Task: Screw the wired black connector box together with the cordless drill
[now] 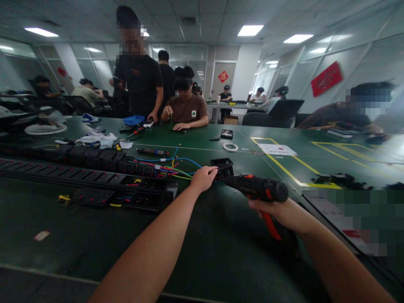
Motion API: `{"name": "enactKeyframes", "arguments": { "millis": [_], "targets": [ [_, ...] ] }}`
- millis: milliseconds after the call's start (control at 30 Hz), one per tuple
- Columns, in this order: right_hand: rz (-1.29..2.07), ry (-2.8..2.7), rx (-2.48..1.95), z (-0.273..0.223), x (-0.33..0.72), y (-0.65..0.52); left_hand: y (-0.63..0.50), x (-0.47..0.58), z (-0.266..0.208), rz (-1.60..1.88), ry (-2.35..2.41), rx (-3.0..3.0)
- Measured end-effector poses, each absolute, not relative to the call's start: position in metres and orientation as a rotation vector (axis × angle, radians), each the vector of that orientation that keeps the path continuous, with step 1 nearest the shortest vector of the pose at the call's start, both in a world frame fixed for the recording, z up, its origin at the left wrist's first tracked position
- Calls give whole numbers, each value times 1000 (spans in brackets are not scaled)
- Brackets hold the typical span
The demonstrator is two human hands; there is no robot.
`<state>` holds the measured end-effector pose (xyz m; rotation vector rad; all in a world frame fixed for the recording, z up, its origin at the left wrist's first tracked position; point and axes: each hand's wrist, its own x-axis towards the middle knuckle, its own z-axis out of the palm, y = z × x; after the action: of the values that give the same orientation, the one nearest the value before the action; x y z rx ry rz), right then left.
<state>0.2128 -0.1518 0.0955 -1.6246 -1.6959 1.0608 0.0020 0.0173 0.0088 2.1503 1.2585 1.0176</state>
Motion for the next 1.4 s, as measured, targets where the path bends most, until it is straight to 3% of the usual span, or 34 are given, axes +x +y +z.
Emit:
{"name": "enactKeyframes", "arguments": {
  "millis": [1400],
  "targets": [
    [1125,-1690,-1495,86,222,-147,19,2,7,1026,1239,2161]
  ]
}}
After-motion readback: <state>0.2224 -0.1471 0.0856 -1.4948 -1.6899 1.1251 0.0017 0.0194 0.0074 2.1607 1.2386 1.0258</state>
